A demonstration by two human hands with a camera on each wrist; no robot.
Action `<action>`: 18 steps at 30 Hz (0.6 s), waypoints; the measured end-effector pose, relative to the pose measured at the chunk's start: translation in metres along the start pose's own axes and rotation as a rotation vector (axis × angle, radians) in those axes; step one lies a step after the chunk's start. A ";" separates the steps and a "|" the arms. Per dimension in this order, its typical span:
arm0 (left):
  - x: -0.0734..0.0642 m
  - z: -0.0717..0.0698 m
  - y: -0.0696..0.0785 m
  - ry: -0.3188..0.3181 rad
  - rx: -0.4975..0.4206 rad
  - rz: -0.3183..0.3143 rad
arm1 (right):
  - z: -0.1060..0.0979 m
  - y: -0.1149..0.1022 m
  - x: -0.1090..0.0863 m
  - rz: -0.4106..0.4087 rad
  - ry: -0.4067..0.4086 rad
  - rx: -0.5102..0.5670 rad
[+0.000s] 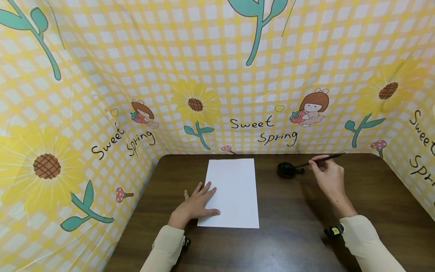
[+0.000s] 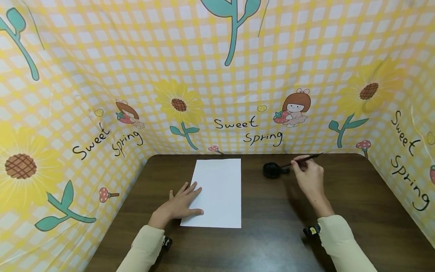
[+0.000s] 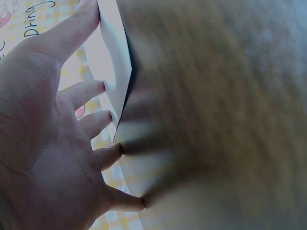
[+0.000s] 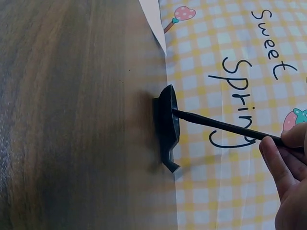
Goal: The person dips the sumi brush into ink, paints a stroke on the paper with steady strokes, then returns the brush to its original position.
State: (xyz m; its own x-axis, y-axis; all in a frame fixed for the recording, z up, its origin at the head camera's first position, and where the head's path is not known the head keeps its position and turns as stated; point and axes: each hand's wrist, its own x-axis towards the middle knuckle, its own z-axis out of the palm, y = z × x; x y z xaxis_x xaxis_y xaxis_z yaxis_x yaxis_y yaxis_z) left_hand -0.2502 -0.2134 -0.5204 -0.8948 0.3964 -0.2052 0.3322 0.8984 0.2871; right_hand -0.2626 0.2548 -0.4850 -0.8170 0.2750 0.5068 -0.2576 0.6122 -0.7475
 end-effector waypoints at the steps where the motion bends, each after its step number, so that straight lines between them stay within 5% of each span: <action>1: 0.000 0.000 0.000 -0.001 -0.002 0.000 | 0.000 -0.001 0.000 -0.003 0.008 0.008; 18: 0.000 -0.002 0.003 0.001 -0.005 0.001 | -0.008 0.006 0.001 0.020 0.071 0.050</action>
State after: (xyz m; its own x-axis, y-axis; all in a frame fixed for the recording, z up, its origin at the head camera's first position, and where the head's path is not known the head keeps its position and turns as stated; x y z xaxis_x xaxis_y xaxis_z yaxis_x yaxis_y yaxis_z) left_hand -0.2496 -0.2111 -0.5173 -0.8949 0.3970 -0.2038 0.3315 0.8971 0.2922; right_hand -0.2613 0.2645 -0.4858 -0.7842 0.3397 0.5193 -0.2682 0.5690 -0.7774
